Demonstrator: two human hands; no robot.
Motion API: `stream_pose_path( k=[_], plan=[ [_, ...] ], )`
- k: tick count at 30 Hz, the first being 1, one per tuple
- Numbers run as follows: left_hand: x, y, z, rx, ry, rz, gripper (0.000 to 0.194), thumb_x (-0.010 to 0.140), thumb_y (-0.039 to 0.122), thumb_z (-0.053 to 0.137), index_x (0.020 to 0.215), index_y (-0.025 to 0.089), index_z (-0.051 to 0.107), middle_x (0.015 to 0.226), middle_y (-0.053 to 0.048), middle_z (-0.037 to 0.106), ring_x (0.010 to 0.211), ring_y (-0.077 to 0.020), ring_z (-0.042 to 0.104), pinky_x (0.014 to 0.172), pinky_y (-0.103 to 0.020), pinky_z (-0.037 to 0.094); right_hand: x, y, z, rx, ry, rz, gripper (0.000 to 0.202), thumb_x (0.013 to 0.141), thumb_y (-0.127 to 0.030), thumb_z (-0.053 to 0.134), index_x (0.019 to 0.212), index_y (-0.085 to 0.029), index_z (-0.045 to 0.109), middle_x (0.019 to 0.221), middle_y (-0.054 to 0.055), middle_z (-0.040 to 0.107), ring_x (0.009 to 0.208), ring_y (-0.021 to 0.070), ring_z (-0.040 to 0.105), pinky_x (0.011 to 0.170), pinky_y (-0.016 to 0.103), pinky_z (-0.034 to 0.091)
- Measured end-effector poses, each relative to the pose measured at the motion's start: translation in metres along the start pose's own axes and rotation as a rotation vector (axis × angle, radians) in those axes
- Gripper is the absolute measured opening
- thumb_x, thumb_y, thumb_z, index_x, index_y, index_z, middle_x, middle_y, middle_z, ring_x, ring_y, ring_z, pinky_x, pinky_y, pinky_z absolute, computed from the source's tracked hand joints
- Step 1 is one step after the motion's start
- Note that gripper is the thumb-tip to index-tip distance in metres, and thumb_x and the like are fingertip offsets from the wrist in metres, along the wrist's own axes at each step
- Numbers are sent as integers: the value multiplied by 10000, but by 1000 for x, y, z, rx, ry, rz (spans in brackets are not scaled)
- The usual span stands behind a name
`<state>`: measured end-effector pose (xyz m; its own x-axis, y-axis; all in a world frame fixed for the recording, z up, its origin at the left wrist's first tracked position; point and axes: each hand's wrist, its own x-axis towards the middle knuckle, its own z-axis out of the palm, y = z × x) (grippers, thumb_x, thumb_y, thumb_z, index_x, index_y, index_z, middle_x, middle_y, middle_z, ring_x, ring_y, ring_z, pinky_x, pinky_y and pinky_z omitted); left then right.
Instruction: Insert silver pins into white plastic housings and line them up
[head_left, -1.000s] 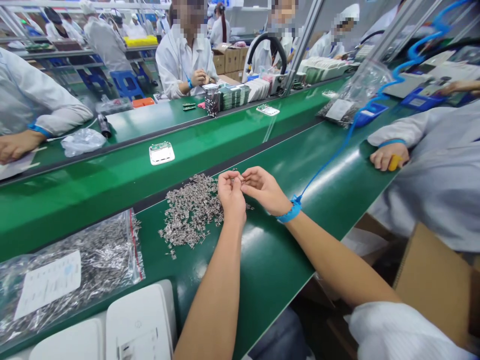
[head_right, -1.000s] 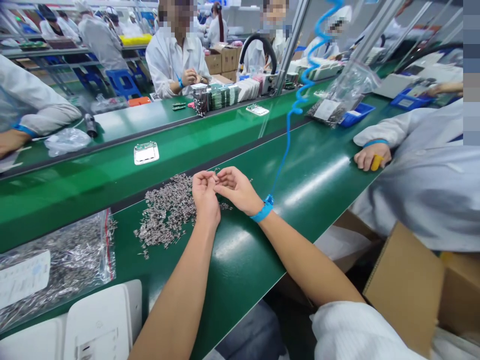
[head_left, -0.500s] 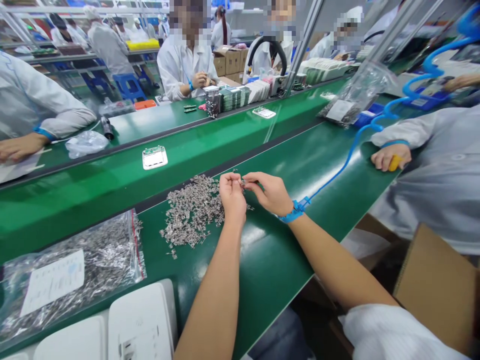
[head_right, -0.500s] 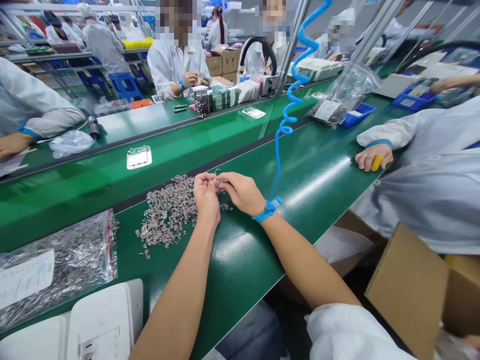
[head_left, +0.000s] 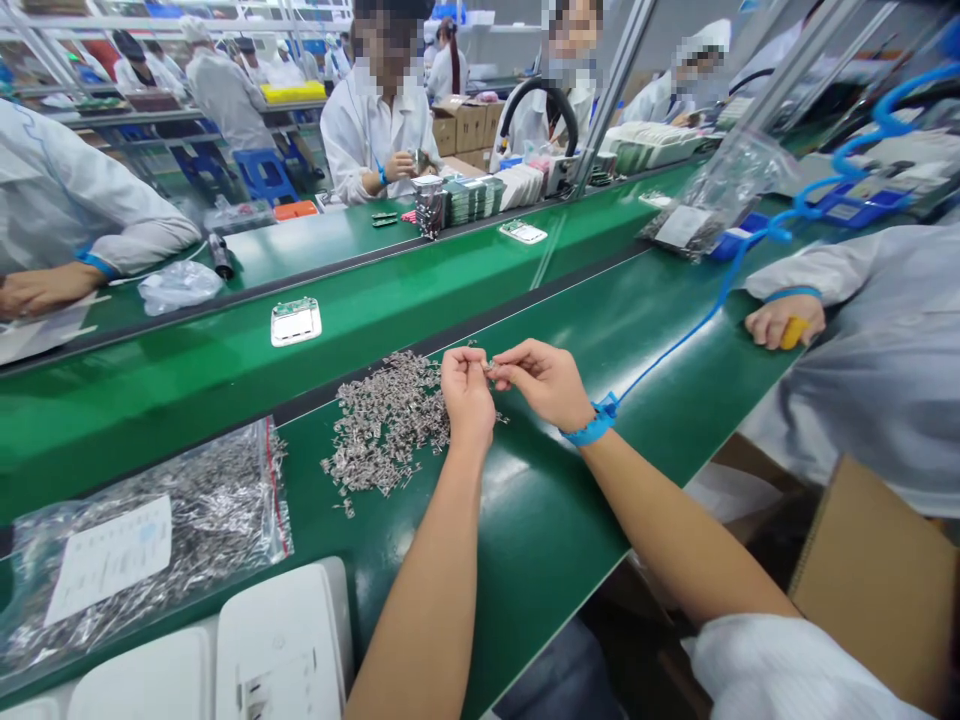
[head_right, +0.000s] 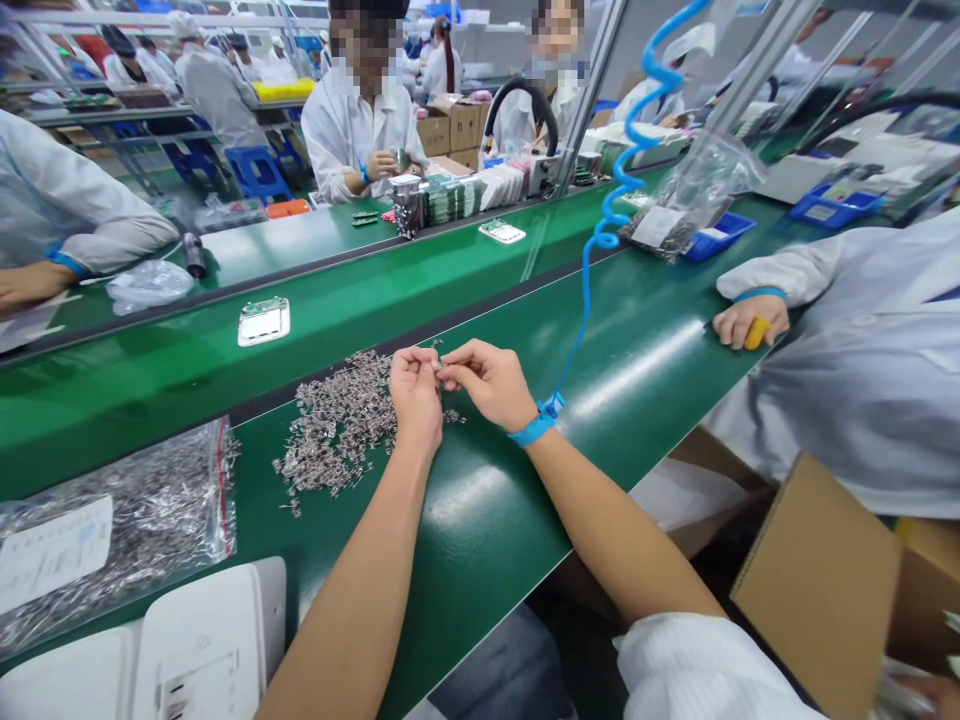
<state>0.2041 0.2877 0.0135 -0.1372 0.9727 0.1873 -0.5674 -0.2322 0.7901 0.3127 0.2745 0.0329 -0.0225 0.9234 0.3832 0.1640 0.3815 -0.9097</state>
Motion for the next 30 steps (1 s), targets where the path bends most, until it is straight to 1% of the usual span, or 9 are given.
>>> stream_pose_path(
  k=[4,7,12,15,18,23,25,27,30],
  plan=[
    [1,-4,-3,74,-12,61,70,893,203,596,853,197,538,797,7,543,701,-100,517,655,-208,437,-3,1,2,-327,80,-196,107,899,-327,639,858,-247,697,820,42,736,711,207,684,717,376,554],
    [1,-7,-5,137,-16,97,58,903,208,590,864,197,550,822,2,552,739,-105,525,709,-218,437,-3,0,2,-459,91,-291,145,941,-272,553,864,-251,673,856,49,730,749,209,670,754,371,530],
    [3,-11,-7,151,-6,123,100,908,258,604,862,200,538,784,14,527,726,-112,509,717,-228,419,1,-1,1,-551,-15,-311,179,977,-285,464,861,-233,590,844,67,662,791,212,611,754,355,481],
    [2,-7,-7,204,22,125,91,908,251,595,855,199,542,804,6,544,753,-126,526,740,-242,426,0,-2,3,-492,-49,-262,182,988,-332,468,870,-229,562,792,49,625,723,193,579,691,338,472],
    [-2,1,-6,354,53,146,68,916,188,552,849,205,548,807,2,549,757,-137,524,741,-252,414,-2,-2,7,-285,-67,-144,185,987,-388,512,887,-239,558,759,30,633,659,179,592,621,325,491],
    [-8,7,-3,493,22,197,69,902,155,552,869,214,562,854,-13,574,795,-156,538,756,-275,413,-2,3,6,-43,-12,-72,217,927,-437,632,860,-244,559,844,39,664,744,191,648,645,326,537],
    [-8,5,-2,466,6,147,38,915,208,570,952,214,573,919,-29,601,831,-158,566,784,-286,434,-1,5,3,-66,-6,-104,202,927,-424,634,865,-244,566,845,37,654,765,194,646,676,336,540],
    [-5,4,-1,393,22,49,154,920,313,603,1030,213,561,945,-29,603,791,-142,572,748,-277,450,1,5,0,-131,-16,-144,179,935,-412,619,877,-248,578,844,38,646,756,195,634,689,349,536],
    [-1,5,-1,255,-37,-135,329,883,511,640,905,196,549,742,32,514,591,-90,466,555,-216,377,2,3,-4,-196,-33,-186,169,949,-405,589,886,-249,587,836,41,640,731,195,617,680,355,532]
  ],
)
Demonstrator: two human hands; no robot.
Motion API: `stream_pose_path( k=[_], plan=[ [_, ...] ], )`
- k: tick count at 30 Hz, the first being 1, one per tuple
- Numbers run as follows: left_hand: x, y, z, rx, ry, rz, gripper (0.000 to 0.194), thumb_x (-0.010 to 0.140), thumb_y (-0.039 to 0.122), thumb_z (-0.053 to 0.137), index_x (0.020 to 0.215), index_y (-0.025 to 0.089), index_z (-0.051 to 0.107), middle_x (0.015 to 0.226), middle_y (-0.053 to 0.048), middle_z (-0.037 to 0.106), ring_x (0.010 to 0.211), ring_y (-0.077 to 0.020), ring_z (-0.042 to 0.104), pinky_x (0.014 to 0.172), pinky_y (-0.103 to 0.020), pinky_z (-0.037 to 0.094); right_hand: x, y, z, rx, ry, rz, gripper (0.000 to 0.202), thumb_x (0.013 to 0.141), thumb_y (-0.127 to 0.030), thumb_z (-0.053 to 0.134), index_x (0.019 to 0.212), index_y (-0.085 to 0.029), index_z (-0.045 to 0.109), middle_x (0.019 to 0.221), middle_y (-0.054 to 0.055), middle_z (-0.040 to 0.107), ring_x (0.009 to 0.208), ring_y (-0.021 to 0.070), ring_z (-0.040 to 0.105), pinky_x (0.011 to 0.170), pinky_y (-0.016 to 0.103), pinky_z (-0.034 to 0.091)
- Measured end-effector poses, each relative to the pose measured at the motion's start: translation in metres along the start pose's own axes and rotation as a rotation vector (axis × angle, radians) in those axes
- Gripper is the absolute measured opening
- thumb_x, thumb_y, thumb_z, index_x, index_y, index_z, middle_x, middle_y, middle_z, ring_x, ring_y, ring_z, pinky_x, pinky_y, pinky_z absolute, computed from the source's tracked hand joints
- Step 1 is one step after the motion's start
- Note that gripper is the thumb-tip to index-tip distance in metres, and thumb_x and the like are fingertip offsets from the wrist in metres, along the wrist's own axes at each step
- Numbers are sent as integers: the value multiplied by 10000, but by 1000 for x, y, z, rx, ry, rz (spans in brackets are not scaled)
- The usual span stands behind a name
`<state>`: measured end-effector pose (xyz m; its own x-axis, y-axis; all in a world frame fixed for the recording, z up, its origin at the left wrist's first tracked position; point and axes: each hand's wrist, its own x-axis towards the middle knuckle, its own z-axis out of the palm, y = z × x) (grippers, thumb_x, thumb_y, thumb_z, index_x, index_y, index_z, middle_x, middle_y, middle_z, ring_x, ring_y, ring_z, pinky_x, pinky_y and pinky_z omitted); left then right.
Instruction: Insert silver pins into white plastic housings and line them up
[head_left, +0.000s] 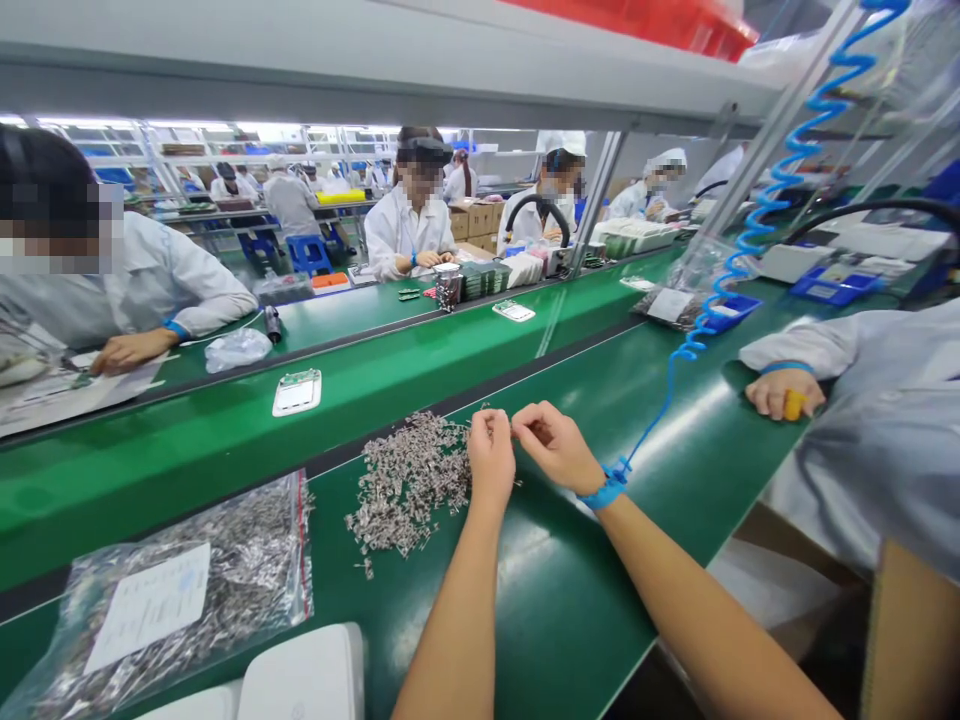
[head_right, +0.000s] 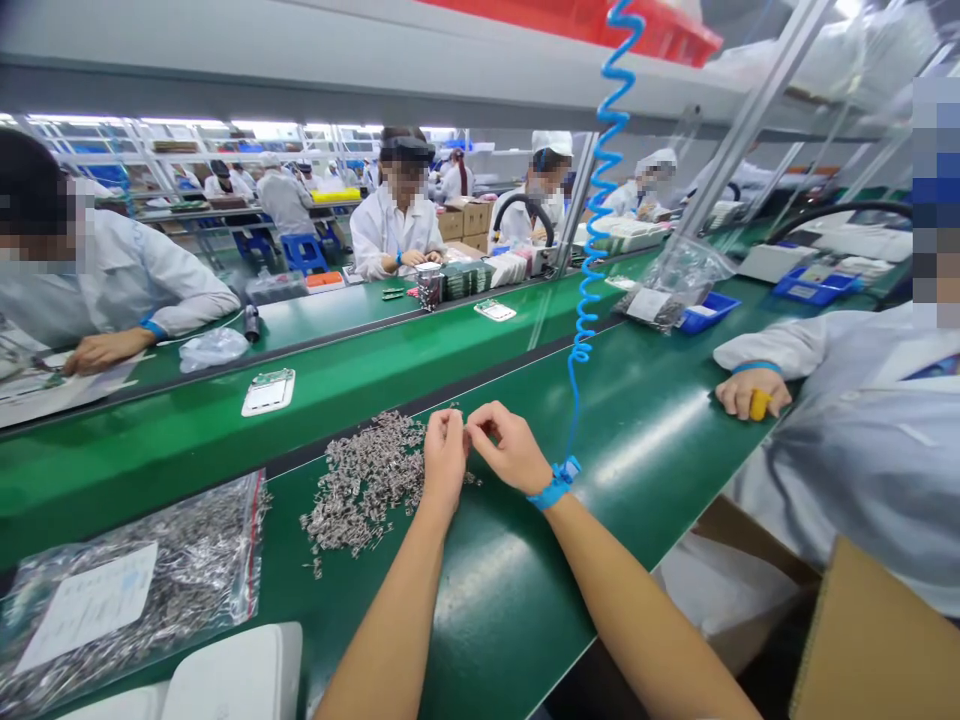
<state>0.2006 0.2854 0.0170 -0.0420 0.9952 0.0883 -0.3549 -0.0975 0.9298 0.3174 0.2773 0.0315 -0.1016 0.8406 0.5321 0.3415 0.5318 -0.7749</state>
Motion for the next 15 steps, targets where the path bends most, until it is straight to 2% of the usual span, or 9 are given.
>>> stream_pose_path(
  k=[2,4,8,11,15],
  plan=[
    [1,3,0,-78,-116,-97,435,847,593,647,774,186,511,610,72,386,494,-61,345,464,-195,267,0,0,-2,-1,-13,-13,159,955,-397,582,900,-248,595,850,44,648,751,198,622,701,360,535],
    [2,7,-1,-136,-186,-142,472,816,615,670,743,178,505,578,87,341,458,-44,284,436,-191,205,1,1,-5,7,-12,-14,141,950,-387,596,922,-250,608,873,47,661,784,204,636,731,365,537],
    [3,9,-3,-136,-229,-71,399,817,545,699,854,163,589,614,65,450,492,-48,387,487,-192,297,3,4,-9,10,14,-28,107,937,-355,623,938,-248,619,892,43,673,803,202,644,732,355,530],
    [4,9,-6,-95,-226,-23,331,813,458,715,936,164,626,687,41,524,539,-56,434,526,-197,337,6,3,-12,-94,15,-111,75,937,-288,605,888,-233,617,884,37,654,804,186,619,741,337,504],
    [5,7,-8,-64,-206,-13,243,780,355,718,895,171,609,664,46,527,555,-67,458,550,-201,353,8,0,-13,-235,6,-168,108,928,-225,563,824,-219,591,829,26,629,746,167,577,696,311,465]
  ],
)
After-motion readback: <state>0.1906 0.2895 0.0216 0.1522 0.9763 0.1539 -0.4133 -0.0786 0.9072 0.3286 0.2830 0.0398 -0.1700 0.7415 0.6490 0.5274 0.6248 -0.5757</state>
